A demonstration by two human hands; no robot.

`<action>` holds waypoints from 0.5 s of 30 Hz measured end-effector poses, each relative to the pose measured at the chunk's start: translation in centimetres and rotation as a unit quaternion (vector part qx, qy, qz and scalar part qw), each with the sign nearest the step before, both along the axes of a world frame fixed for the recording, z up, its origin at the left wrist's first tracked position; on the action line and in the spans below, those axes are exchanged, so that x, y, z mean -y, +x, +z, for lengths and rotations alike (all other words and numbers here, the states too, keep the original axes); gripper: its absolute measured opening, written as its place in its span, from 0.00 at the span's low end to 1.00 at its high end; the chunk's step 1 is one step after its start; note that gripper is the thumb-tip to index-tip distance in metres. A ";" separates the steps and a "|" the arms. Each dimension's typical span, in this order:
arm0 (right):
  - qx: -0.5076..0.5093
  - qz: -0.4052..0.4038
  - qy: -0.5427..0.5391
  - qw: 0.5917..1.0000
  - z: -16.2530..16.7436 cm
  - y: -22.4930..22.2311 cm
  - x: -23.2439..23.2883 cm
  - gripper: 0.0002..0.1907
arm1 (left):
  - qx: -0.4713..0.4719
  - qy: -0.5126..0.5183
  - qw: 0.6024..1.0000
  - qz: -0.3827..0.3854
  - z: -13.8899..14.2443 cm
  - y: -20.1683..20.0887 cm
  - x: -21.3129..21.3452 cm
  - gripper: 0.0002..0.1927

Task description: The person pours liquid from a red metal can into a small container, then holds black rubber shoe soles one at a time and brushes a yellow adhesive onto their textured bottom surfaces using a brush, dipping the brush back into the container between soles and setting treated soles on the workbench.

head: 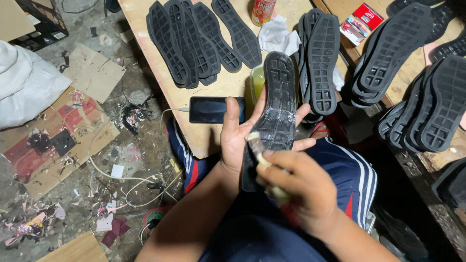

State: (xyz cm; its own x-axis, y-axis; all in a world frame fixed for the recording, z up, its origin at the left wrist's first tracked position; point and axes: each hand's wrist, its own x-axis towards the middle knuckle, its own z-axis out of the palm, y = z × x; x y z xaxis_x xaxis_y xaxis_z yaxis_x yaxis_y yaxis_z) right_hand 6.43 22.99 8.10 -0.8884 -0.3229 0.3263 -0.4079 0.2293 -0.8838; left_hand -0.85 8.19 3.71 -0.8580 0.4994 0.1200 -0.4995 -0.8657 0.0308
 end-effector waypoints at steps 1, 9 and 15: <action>0.179 0.027 -0.087 0.980 0.2 0.4 0.3 0.18 | 0.003 0.011 1.000 -0.005 0.0 0.0 0.1 0.47; 0.082 -0.113 -0.141 0.980 -0.9 -2.7 -4.3 0.16 | -0.044 -0.074 0.996 0.013 -1.0 1.9 3.1 0.53; 0.151 -0.266 -0.173 0.936 -4.8 -15.1 -9.1 0.15 | -0.038 -0.029 0.999 -0.007 -1.5 4.1 4.8 0.55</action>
